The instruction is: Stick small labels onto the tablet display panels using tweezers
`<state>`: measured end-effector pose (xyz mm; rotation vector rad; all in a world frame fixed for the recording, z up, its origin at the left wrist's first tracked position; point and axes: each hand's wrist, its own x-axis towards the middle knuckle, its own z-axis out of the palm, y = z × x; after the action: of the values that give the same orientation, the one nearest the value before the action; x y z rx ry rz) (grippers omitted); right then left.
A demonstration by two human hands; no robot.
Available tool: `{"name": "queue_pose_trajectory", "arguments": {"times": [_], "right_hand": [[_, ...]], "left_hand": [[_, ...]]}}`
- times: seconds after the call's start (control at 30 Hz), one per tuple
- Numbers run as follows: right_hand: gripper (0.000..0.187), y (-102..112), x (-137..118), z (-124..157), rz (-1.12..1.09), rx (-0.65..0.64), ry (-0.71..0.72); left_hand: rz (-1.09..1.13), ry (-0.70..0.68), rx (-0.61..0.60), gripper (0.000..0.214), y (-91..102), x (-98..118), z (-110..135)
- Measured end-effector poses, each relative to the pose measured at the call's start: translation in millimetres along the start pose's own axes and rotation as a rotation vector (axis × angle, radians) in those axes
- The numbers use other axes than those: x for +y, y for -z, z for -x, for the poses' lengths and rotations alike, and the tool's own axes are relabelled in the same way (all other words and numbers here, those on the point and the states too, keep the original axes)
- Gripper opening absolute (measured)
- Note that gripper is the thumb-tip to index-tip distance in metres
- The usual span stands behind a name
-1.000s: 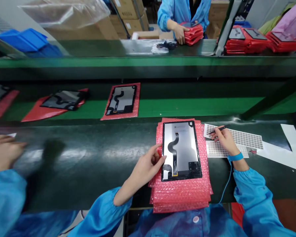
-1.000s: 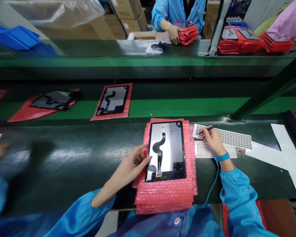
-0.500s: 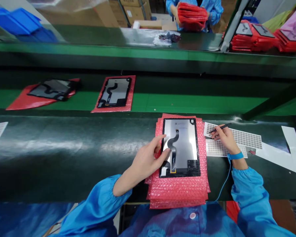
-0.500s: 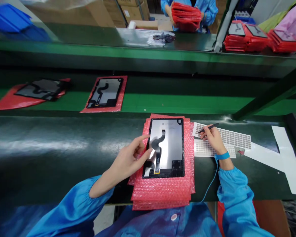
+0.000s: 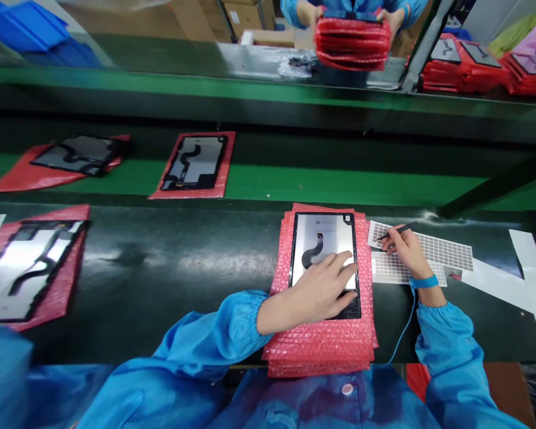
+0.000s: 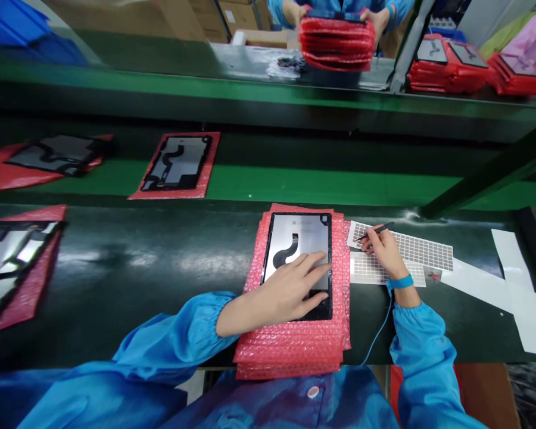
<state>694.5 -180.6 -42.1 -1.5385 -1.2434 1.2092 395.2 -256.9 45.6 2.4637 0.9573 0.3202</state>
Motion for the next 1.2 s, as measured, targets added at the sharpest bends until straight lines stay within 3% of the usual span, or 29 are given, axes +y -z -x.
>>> {"name": "queue_pose_trajectory", "arguments": {"times": [0.27, 0.43, 0.6, 0.73, 0.93, 1.2], "right_hand": [[0.059, 7.1, -4.3, 0.6, -0.084, -0.045, -0.017], [0.057, 6.8, -20.4, 10.1, -0.172, -0.096, 0.011], [0.053, -14.3, -44.7, 20.1, -0.219, -0.240, 0.028], [0.056, -36.9, -53.6, 19.0, -0.246, -0.340, 0.024], [0.058, -53.2, -51.1, 11.2, -0.287, -0.363, 0.004], [0.057, -56.1, -48.7, 11.5, -0.292, -0.350, -0.006]], "left_hand": [[-0.033, 0.001, 0.023, 0.048, -9.4, -2.8, 4.7], [-0.072, 0.000, 0.014, 0.048, -12.0, -2.5, 4.7], [0.000, 0.027, 0.049, 0.042, -11.8, -2.9, 3.5], [-0.092, 0.053, 0.012, 0.044, -11.8, -0.2, -0.2], [-0.194, 0.103, -0.001, 0.065, -10.8, -2.4, -3.3], [-0.186, 0.089, -0.008, 0.065, -8.1, -6.4, -5.9]]}}
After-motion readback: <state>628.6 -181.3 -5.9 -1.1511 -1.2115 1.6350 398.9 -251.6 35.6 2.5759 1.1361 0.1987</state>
